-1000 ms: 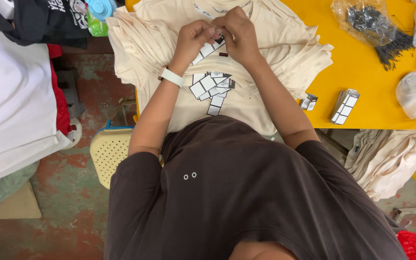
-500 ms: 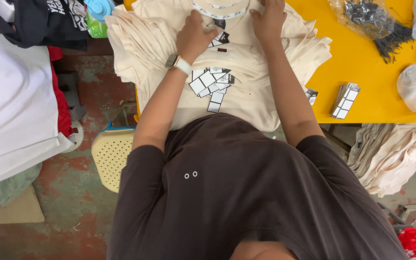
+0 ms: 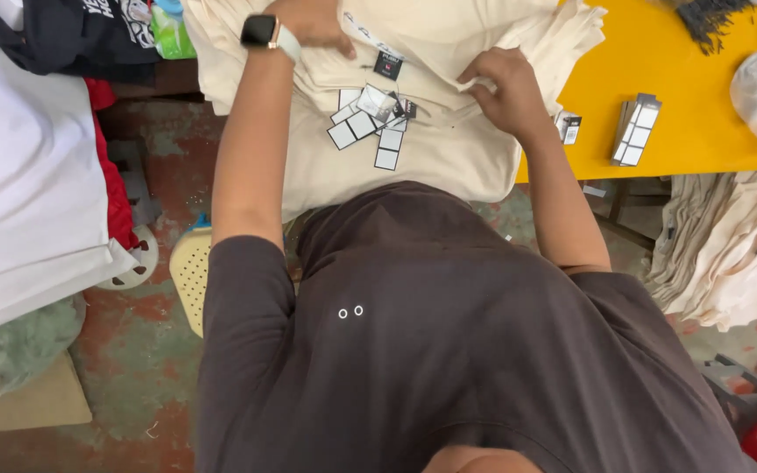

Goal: Attaching tags or stickers to a stack of t-shirts

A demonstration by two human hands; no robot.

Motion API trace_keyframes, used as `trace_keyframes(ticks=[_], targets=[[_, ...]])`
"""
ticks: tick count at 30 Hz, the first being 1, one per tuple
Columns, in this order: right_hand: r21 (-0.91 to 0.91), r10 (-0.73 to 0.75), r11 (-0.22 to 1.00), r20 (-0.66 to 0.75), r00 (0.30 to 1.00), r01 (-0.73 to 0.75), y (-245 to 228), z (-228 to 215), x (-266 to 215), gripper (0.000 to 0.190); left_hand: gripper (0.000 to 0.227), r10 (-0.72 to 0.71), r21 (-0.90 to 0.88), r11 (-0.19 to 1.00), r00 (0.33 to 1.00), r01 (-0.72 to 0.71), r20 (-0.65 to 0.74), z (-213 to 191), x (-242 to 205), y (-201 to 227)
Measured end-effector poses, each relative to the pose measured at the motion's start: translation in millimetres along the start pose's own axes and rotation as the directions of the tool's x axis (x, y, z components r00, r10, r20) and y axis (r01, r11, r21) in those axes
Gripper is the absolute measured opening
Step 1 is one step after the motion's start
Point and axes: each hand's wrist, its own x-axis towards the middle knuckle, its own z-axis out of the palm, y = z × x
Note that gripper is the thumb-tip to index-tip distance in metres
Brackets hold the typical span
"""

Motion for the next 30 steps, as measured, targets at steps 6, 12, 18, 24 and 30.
trace_keyframes(ticks=[6, 12, 18, 24, 30], targets=[[-0.166, 0.037, 0.984, -0.17, 0.985, -0.066, -20.7, 23.1, -41.0, 0.024, 0.032, 0.373, 0.3, 0.925, 0.699, -0.232, -0.61, 48.5, -60.6, -17.2], [-0.16, 0.078, 0.983, -0.065, 0.995, -0.087, -5.3, 68.4, -78.2, 0.026, 0.066, 0.209, 0.338, 0.941, 0.801, -0.009, -0.561, 166.1, -99.6, -9.2], [0.05, 0.339, 0.886, -0.748, 0.57, -0.461, 90.4, 15.4, -164.3, 0.014, 0.035, 0.126, 0.111, 0.991, 0.799, -0.075, -0.588, 114.9, -96.2, 17.1], [0.092, 0.802, 0.561, -0.305, 0.513, -0.822, 135.4, -6.2, -225.6, 0.038, 0.024, 0.363, 0.222, 0.926, 0.55, -0.307, -0.753, 103.1, -83.3, 126.7], [0.276, 0.854, 0.505, -0.3, 0.426, -0.818, 125.6, -15.7, -222.4, 0.03, 0.019, 0.638, 0.199, 0.715, 0.509, -0.671, -0.578, 147.5, -45.4, 244.9]])
